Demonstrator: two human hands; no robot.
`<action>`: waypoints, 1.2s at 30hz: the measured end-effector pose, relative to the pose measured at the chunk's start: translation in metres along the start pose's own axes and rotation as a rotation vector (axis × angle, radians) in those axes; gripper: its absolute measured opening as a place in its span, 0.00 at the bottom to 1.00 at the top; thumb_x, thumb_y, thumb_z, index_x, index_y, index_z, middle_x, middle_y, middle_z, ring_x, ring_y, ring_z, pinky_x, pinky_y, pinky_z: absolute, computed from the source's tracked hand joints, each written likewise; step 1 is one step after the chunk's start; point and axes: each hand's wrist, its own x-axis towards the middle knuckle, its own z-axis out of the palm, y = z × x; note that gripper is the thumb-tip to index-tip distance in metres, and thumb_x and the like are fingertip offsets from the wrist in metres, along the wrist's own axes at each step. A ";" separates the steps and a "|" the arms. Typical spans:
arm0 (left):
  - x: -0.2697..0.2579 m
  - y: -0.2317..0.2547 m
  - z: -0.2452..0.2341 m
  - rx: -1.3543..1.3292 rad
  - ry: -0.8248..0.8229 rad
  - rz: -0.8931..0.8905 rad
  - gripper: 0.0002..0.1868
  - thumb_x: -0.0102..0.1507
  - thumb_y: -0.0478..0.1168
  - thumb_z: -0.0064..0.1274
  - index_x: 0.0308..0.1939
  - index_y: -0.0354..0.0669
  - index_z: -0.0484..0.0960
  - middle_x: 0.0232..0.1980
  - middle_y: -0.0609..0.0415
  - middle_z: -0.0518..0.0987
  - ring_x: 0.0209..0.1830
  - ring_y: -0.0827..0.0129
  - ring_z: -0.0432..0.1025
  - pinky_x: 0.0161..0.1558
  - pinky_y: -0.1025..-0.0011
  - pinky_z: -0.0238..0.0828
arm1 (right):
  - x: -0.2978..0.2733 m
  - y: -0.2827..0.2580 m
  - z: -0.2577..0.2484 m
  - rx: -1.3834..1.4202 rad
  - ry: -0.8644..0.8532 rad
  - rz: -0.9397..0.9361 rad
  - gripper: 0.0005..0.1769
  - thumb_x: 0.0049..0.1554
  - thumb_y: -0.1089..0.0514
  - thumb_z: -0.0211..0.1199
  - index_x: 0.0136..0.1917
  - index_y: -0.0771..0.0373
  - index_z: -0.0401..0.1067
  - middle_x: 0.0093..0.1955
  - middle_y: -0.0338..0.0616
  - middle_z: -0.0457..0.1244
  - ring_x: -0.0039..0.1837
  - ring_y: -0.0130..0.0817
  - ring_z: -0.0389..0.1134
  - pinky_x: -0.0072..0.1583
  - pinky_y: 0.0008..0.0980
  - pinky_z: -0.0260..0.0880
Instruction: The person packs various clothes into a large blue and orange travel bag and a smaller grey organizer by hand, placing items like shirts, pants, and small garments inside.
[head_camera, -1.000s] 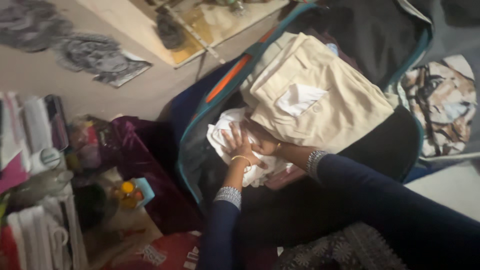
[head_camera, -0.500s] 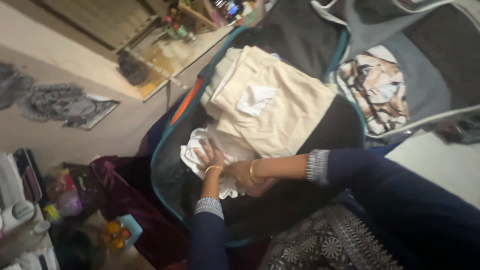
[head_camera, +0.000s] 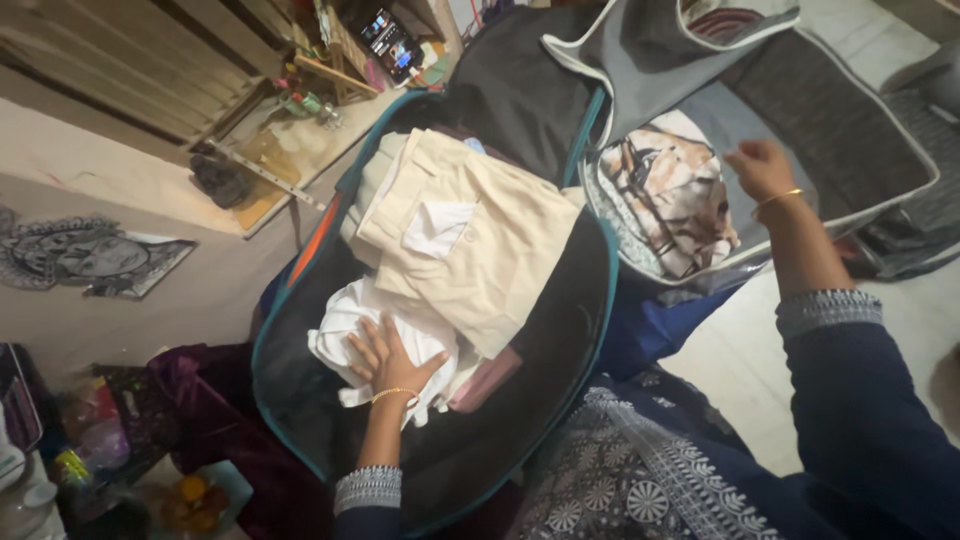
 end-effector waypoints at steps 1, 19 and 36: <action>-0.001 0.005 -0.001 0.063 -0.021 -0.018 0.75 0.44 0.70 0.71 0.81 0.58 0.35 0.83 0.39 0.23 0.81 0.35 0.12 0.72 0.29 0.17 | 0.018 0.022 -0.003 -0.036 0.001 0.048 0.35 0.59 0.46 0.72 0.70 0.68 0.66 0.61 0.42 0.64 0.59 0.34 0.66 0.56 0.33 0.68; -0.014 -0.001 0.006 0.007 -0.213 0.066 0.57 0.51 0.66 0.65 0.78 0.55 0.55 0.84 0.41 0.39 0.83 0.40 0.29 0.78 0.56 0.35 | 0.034 0.029 0.000 0.404 -0.417 0.559 0.32 0.64 0.34 0.56 0.70 0.57 0.66 0.62 0.39 0.63 0.63 0.36 0.64 0.62 0.47 0.64; -0.001 -0.029 0.002 -0.160 -0.137 0.159 0.52 0.53 0.61 0.65 0.74 0.41 0.63 0.78 0.35 0.55 0.81 0.45 0.46 0.76 0.58 0.47 | 0.016 0.010 -0.005 -0.352 -0.252 -0.049 0.26 0.64 0.43 0.72 0.57 0.70 0.76 0.43 0.51 0.67 0.43 0.35 0.67 0.42 0.35 0.64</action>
